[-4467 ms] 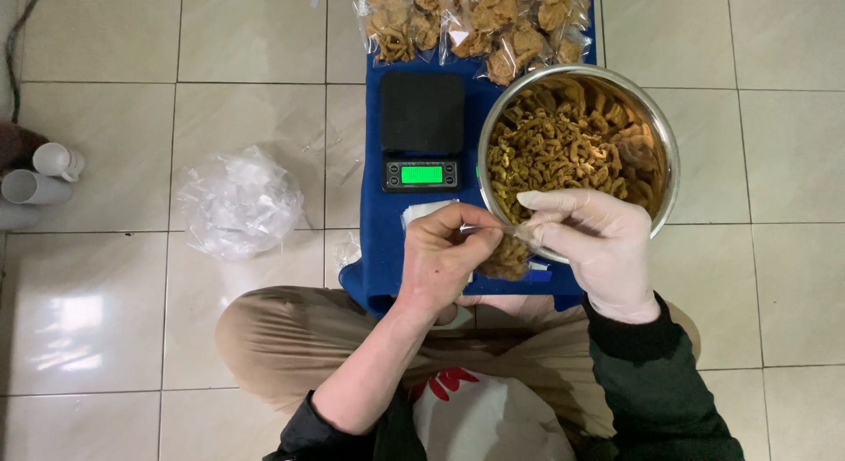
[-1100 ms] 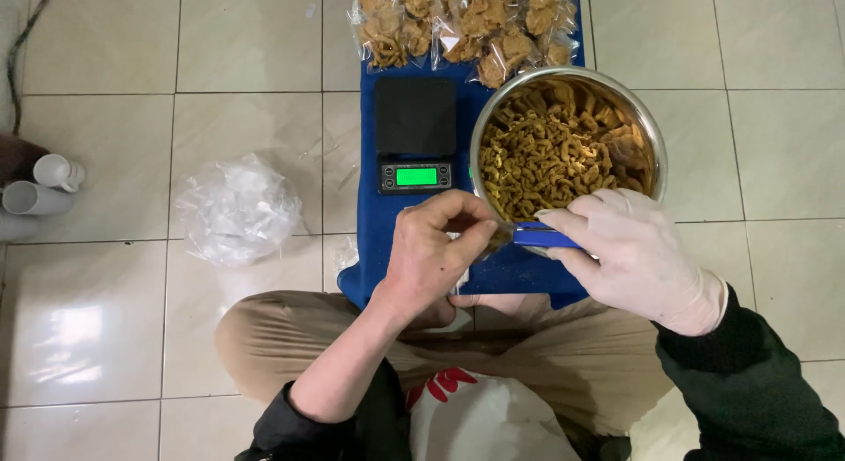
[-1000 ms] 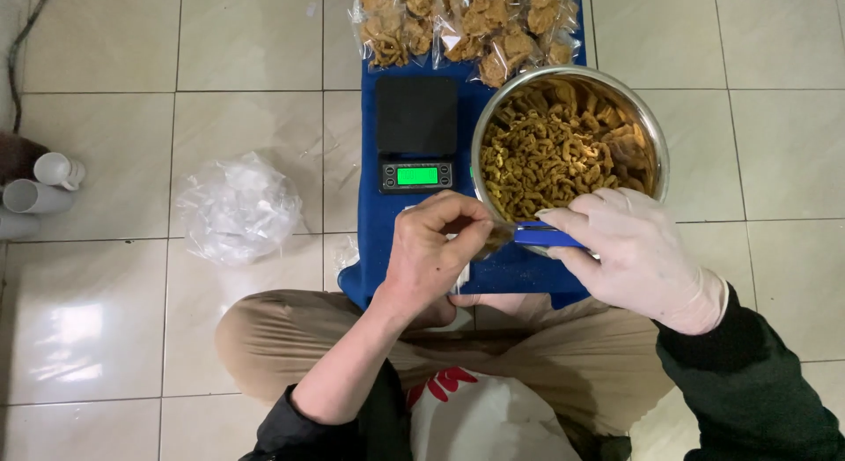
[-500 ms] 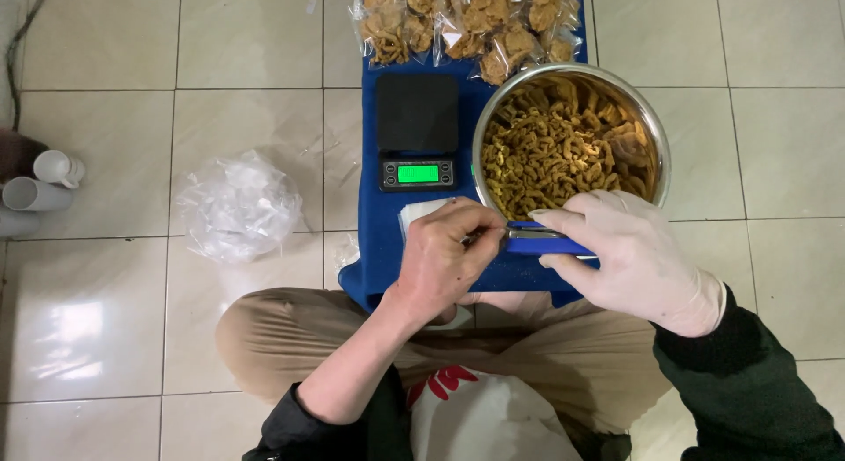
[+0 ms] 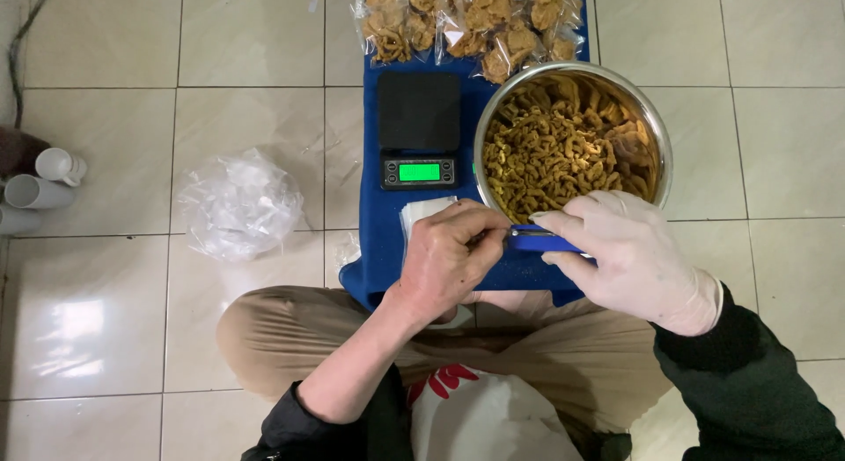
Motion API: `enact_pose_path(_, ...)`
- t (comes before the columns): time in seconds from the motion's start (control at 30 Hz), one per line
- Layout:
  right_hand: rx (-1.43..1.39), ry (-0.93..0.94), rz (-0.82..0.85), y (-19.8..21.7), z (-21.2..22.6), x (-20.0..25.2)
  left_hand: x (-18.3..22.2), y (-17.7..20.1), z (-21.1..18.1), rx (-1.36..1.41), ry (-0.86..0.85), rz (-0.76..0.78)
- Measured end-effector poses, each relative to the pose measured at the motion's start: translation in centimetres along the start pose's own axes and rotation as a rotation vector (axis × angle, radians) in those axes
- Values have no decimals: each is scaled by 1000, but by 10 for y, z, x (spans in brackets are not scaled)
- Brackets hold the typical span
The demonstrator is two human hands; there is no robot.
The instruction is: Manually packaging fried snacks by filling small plastic bags, weighing them on a digital scale, and sealing them with a stapler.
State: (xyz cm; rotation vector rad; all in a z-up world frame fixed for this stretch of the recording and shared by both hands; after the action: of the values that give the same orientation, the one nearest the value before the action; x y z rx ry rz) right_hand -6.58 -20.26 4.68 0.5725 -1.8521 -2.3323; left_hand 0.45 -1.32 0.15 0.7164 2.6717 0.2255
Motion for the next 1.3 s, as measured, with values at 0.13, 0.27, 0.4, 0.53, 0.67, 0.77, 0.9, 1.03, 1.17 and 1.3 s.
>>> enact_pose_path(0.13,8,7,-24,-4,1,0,1,-1,3,-7,23,4)
enact_pose_path(0.27,-135,-75,-29,-5,0,2,1,1,9,24,69,-34)
enact_pose_path(0.4,-496,-262,-49,-1,-5,19,2,8,23,201,247,-104)
enact_pose_path(0.53,-582,-250,44,-13,-5,42,8,12,48,369,460,-150)
enact_pose_path(0.67,-639,-215,256,-46,4,57,8,10,64,654,535,-222)
enact_pose_path(0.77,-555,-261,287,-88,2,69,6,1,66,726,562,-294)
enact_pose_path(0.9,-264,-316,186,-135,-10,86,9,-3,73,701,607,-385)
enact_pose_path(1.03,-90,-263,42,-148,-7,82,13,-3,76,682,614,-391)
enact_pose_path(1.17,-56,-323,38,-161,-13,87,18,-6,87,629,543,-399)
enact_pose_path(1.3,-3,-322,38,-158,-10,82,19,-8,78,567,533,-397)
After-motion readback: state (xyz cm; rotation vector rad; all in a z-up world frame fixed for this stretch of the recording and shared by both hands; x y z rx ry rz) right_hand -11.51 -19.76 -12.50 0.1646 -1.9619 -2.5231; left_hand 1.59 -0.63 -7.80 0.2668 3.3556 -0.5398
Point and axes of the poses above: each hand's wrist, its own x-axis away from the middle knuckle, its own y-axis out of the back of the hand, z = x × y, the point moved 2 cm from there along -x, towards the middle knuckle, and after that the axes turned 2 degrees about x, right-handed, at the moved point
